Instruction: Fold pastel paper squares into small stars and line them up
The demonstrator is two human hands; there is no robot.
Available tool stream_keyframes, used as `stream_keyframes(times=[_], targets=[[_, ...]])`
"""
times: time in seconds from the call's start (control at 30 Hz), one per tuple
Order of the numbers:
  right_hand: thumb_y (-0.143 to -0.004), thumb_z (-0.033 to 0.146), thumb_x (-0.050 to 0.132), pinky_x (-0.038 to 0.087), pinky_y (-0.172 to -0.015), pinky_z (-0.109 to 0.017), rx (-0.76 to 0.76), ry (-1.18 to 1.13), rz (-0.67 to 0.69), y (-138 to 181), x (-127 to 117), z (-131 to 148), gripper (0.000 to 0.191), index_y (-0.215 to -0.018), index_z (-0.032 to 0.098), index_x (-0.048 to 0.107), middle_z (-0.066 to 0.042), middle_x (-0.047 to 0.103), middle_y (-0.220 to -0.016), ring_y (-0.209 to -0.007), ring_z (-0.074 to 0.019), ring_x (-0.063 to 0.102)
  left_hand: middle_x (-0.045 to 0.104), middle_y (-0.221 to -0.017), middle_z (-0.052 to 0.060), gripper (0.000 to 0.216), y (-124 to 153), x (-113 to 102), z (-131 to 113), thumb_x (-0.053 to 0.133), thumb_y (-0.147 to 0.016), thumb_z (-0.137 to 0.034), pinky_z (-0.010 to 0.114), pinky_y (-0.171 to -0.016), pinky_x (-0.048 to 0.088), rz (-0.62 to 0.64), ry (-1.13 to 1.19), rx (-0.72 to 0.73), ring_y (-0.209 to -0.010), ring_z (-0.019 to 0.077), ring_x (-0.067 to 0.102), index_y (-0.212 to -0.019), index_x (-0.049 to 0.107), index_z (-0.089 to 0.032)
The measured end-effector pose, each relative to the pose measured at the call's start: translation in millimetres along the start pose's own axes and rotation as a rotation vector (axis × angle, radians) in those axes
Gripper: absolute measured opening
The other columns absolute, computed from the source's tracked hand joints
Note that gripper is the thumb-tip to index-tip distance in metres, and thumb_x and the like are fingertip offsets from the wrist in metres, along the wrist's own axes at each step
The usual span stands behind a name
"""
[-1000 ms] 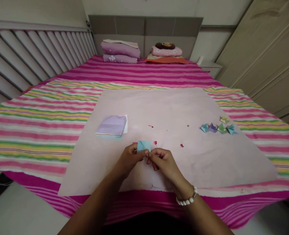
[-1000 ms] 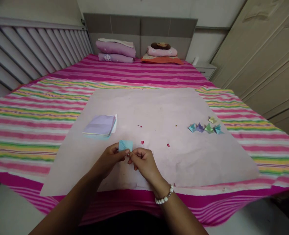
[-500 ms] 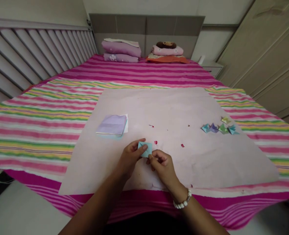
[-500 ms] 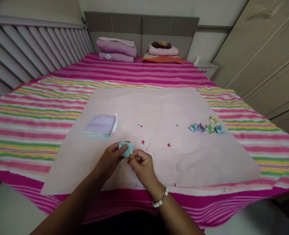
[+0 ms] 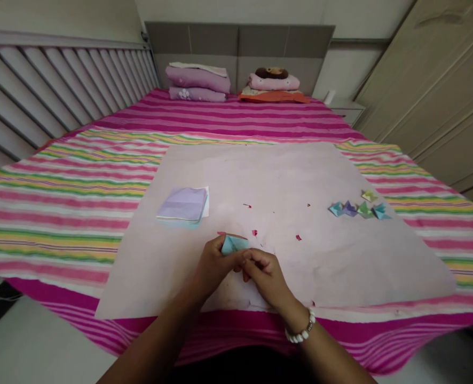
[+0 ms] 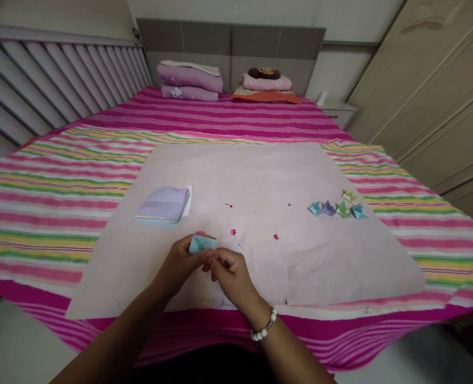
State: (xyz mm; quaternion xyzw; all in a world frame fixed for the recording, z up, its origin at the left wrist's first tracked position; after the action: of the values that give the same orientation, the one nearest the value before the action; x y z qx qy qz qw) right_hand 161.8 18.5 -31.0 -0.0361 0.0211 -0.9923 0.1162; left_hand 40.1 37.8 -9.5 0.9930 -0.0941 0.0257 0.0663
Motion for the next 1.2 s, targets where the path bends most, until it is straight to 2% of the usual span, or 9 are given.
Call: stream_keyframes(times=[0.13,0.3,0.47,0.6,0.67,0.77,0.87,1.0,1.2], targets=[[-0.086,0.041,0.058,0.034,-0.047,-0.023,-0.041,0.073,-0.026,2.5,2.6,1.4,0.032,-0.065,0.018,0.060,0.002,0.051,-0.052,-0.048,-0.0105,0.043,0.050,-0.052,-0.005,0.025,1.2,1.4,-1.6,0.072,-0.069,-0.037,0.023,-0.047,0.037,-0.099,0.041,0.011,-0.047,0.0101,0.046,-0.067,0.060,-0.016],[-0.087,0.040,0.057,0.034,-0.047,-0.023,-0.066,0.087,-0.029,4.2,4.3,5.0,0.030,-0.065,0.018,0.058,0.003,0.050,-0.052,-0.048,-0.0106,0.043,0.048,-0.053,-0.004,0.036,0.9,0.7,-4.0,0.065,-0.076,-0.044,0.022,-0.050,0.036,-0.138,0.041,0.045,-0.051,0.0093,0.044,-0.056,0.055,-0.016],[-0.087,0.042,0.057,0.035,-0.048,-0.023,-0.042,0.074,-0.021,4.6,5.4,2.4,0.031,-0.066,0.019,0.059,0.002,0.052,-0.053,-0.048,-0.0108,0.045,0.050,-0.053,-0.003,0.042,0.6,-1.2,-1.5,0.058,-0.079,-0.054,0.024,-0.051,0.036,-0.164,0.031,-0.005,-0.051,0.0112,0.045,-0.063,0.064,-0.015],[-0.086,0.045,0.058,0.036,-0.048,-0.024,-0.004,0.046,-0.033,5.0,3.3,-1.2,0.033,-0.067,0.018,0.061,0.001,0.056,-0.056,-0.049,-0.0110,0.047,0.056,-0.055,-0.001,0.043,1.2,-3.5,-2.6,0.054,-0.080,-0.056,0.027,-0.056,0.039,-0.134,0.013,-0.048,-0.054,0.0144,0.050,-0.073,0.069,-0.016],[-0.085,0.046,0.059,0.035,-0.048,-0.024,0.012,0.036,-0.059,5.0,1.4,-2.5,0.033,-0.067,0.018,0.061,0.002,0.054,-0.052,-0.047,-0.0108,0.045,0.060,-0.062,-0.001,0.037,1.7,-3.3,-5.3,0.062,-0.076,-0.053,0.027,-0.060,0.041,-0.090,-0.013,-0.013,-0.060,0.0151,0.052,-0.077,0.069,-0.016],[-0.084,0.047,0.060,0.034,-0.048,-0.024,0.016,0.011,-0.106,4.9,-0.2,-2.2,0.034,-0.066,0.018,0.061,0.003,0.052,-0.049,-0.046,-0.0106,0.044,0.055,-0.058,-0.003,0.029,2.3,-2.1,-5.4,0.070,-0.070,-0.042,0.025,-0.058,0.038,-0.045,-0.047,0.035,-0.058,0.0129,0.048,-0.062,0.061,-0.016],[-0.083,0.048,0.061,0.036,-0.049,-0.024,0.028,-0.020,-0.115,4.4,-0.6,0.3,0.035,-0.066,0.018,0.062,0.003,0.053,-0.050,-0.047,-0.0109,0.045,0.044,-0.049,-0.005,0.034,2.2,-3.5,-2.1,0.066,-0.075,-0.039,0.024,-0.054,0.032,-0.060,-0.059,0.026,-0.053,0.0107,0.040,-0.052,0.053,-0.017],[-0.080,0.052,0.063,0.041,-0.054,-0.025,0.032,-0.096,-0.010,1.1,-2.6,6.1,0.037,-0.066,0.018,0.060,0.001,0.058,-0.057,-0.053,-0.0121,0.051,0.053,-0.057,-0.003,0.029,1.3,-3.1,-5.0,0.063,-0.079,-0.037,0.026,-0.061,0.037,0.052,-0.052,0.042,-0.060,0.0122,0.047,-0.059,0.059,-0.016],[-0.078,0.048,0.066,0.037,-0.049,-0.023,0.016,-0.077,-0.137,-6.8,-17.9,11.3,0.034,-0.063,0.019,0.057,0.003,0.052,-0.053,-0.048,-0.0103,0.045,0.050,-0.057,-0.003,0.026,1.3,-6.3,-9.4,0.070,-0.073,-0.036,0.025,-0.057,0.035,0.046,-0.132,0.034,-0.058,0.0112,0.045,-0.060,0.061,-0.016]])
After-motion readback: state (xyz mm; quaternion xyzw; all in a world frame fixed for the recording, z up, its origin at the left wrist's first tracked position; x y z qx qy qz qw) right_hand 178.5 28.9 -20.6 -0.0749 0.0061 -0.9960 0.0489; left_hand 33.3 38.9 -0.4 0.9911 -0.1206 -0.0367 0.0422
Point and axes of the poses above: each hand's wrist, its own y-axis away from the middle knuckle, its own x-axis out of the palm, z = x × y, the point moved 4 cm from there along -y, towards the middle knuckle
